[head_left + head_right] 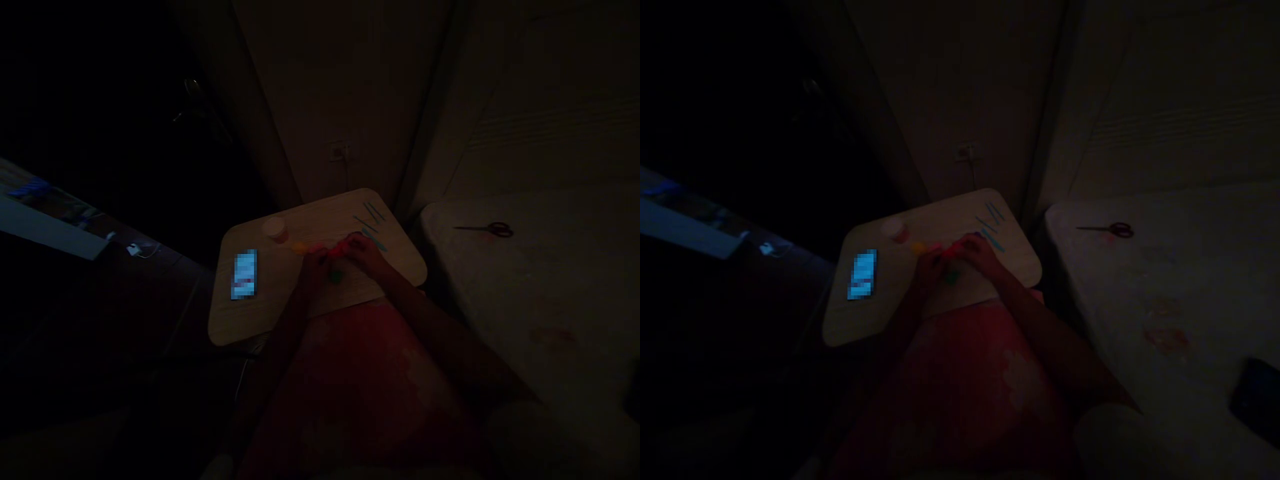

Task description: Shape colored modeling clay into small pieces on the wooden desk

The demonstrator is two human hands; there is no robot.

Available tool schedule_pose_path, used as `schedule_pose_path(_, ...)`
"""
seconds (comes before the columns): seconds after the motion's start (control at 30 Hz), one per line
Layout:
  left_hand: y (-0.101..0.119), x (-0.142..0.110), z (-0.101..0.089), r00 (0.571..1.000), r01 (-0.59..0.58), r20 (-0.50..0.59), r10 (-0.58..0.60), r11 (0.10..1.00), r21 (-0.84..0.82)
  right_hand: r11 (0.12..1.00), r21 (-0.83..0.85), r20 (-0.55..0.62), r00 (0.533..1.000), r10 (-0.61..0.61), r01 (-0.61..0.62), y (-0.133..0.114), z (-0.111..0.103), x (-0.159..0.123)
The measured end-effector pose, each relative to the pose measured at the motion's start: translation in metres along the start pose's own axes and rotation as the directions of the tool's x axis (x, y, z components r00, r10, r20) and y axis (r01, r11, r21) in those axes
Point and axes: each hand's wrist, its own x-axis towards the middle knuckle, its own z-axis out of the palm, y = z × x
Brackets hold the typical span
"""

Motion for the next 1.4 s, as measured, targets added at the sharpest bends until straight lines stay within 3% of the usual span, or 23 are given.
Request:
schedule_pose_path(0.1,0.0006,-0.0002,0.0008,1.000,-0.006,0.000,0.006,1.000,-0.016,0.999,-0.037,-0.032,0.999,-0.017,0.016,0.0017,0.0001,0.0006)
schedule_pose_path(0.37,0.0088,-0.0028,0.0001,0.999,0.045,0.011,-0.044,0.948,-0.315,0.999,-0.036,-0.153,0.988,0.014,-0.020,0.0091,-0.0031,0.0066)
schedule_pose_path(0.6,0.0043,-0.0020,0.0021,0.998,0.051,-0.024,-0.057,0.981,-0.185,0.981,-0.194,-0.059,0.998,-0.026,0.014,0.0055,-0.0026,0.0045)
schedule_pose_path(0.87,0.0037,-0.0032,0.0033,0.999,0.046,0.009,-0.045,0.979,-0.200,0.952,-0.302,0.042,0.999,-0.031,0.043,0.0038,-0.0031,0.0030)
schedule_pose_path(1.03,0.0072,-0.0036,0.0030,0.998,0.047,-0.045,-0.053,0.991,-0.123,0.973,-0.232,0.075,0.997,0.011,0.006,0.0026,-0.0028,-0.0001)
schedule_pose_path(1.17,0.0062,-0.0024,0.0031,0.996,0.061,-0.056,-0.071,0.983,-0.172,0.984,-0.177,0.125,0.991,0.041,-0.018,0.0010,-0.0002,-0.0022)
schedule_pose_path(1.4,0.0098,-0.0006,0.0013,0.997,0.032,-0.056,-0.044,0.981,-0.191,0.972,-0.234,0.066,0.998,0.002,0.013,0.0061,0.0012,0.0000)
